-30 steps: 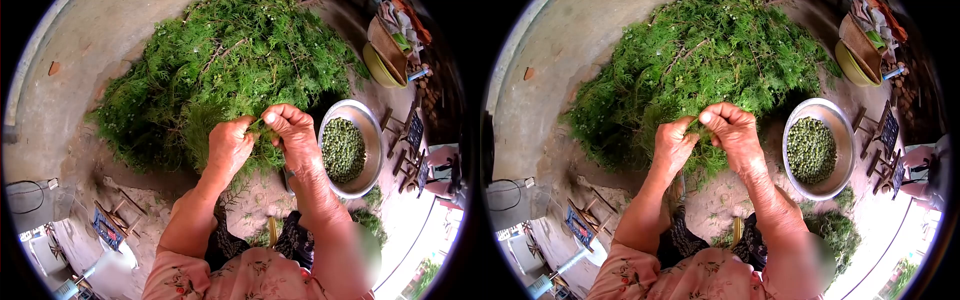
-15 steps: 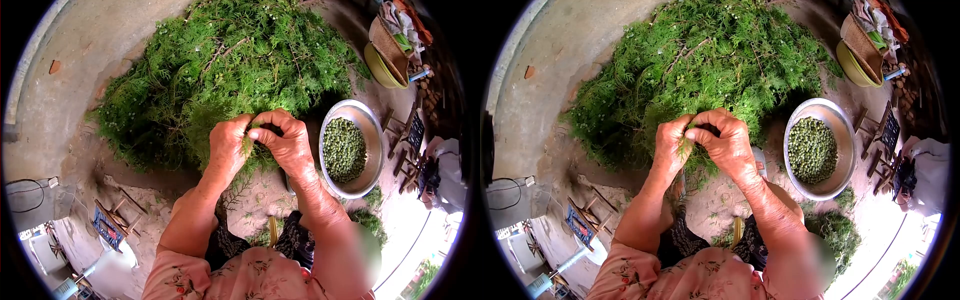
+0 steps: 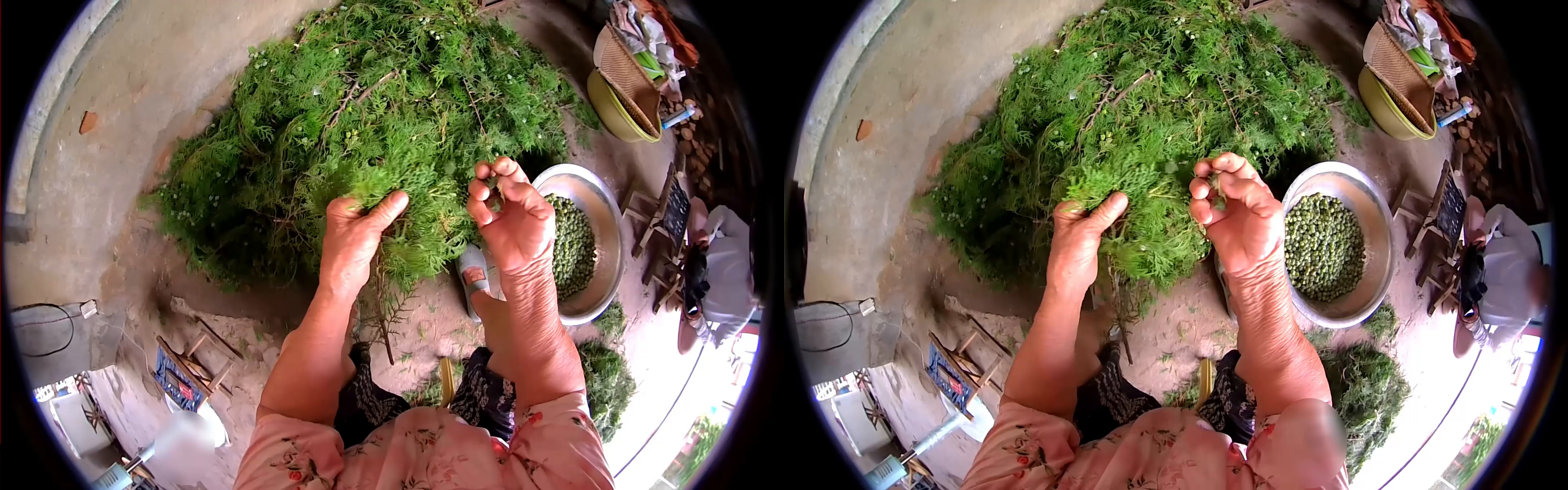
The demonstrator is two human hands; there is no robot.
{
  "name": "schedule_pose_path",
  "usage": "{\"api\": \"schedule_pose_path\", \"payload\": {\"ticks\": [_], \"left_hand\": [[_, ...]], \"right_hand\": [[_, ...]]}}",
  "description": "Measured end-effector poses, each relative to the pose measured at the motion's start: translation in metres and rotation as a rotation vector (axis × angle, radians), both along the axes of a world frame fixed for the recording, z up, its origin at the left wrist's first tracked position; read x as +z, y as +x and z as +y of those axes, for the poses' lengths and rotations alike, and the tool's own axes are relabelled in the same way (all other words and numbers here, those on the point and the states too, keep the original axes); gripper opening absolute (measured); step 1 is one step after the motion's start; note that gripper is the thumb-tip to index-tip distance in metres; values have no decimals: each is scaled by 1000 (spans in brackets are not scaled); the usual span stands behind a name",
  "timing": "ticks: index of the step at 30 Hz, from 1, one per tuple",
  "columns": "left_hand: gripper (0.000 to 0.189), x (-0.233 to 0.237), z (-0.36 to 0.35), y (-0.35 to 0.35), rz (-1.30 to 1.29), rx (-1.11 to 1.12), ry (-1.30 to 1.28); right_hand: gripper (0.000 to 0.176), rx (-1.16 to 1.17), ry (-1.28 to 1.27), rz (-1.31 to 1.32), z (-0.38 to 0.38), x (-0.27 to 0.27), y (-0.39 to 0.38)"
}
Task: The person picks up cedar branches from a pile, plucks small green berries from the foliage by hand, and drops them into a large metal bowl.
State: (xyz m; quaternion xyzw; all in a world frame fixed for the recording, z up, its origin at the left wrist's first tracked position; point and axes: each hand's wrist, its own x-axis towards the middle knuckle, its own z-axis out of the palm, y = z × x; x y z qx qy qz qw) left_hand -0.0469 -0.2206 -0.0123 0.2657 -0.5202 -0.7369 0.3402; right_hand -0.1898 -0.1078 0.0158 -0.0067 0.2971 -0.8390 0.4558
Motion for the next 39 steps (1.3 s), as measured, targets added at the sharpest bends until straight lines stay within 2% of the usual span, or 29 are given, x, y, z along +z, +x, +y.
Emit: {"api": "schedule_pose_path", "payload": {"ticks": [1, 3, 5, 7, 9, 11, 12, 15, 16, 20, 23, 25, 26, 29, 33, 35, 39], "left_hand": [[21, 2, -1, 0, 12, 21, 110], [23, 9, 1, -2, 31, 53, 140], [23, 8, -1, -2, 39, 50, 334], [23, 8, -1, -2, 30, 59, 342], [23, 12, 1, -4, 111, 59, 348], [22, 8, 1, -3, 79, 58, 283], [21, 6, 2, -3, 47, 55, 218], [19, 4, 5, -3, -42, 57, 104], [18, 3, 5, -4, -55, 41, 75], [18, 10, 4, -3, -55, -23, 73], [19, 10, 3, -2, -76, -55, 146], [19, 11, 2, -1, -65, -47, 209], [17, 7, 0, 0, -20, -45, 258], [16, 7, -1, 0, -37, -24, 332], [16, 13, 1, -2, -68, -43, 289], [14, 14, 2, -2, -87, -24, 310], [10, 15, 4, 0, -144, 3, 271]], "right_hand": [[11, -4, -2, 1, 1, -3, -1], [12, 53, -19, 2, 3, -12, -4], [13, 50, 228, 135, -1, -11, 5], [10, 106, 500, 311, -2, -3, 19], [14, 175, 630, 411, -4, 4, 33], [12, 259, 544, 477, -5, -7, 38], [13, 211, 434, 415, -7, -17, 44], [13, 126, 362, 277, -12, -15, 50], [14, 164, 404, 335, -9, -15, 47], [14, 108, 381, 465, -11, -12, 45], [13, 238, 422, 483, -7, -6, 42], [10, 177, 438, 303, -9, -4, 41], [9, 191, 318, 347, -10, -9, 38], [10, 236, 254, 372, -10, -18, 35], [8, 213, 336, 445, -14, -16, 40], [14, 233, 346, 483, -14, -16, 41], [11, 274, 365, 360, -13, -17, 40]]}}
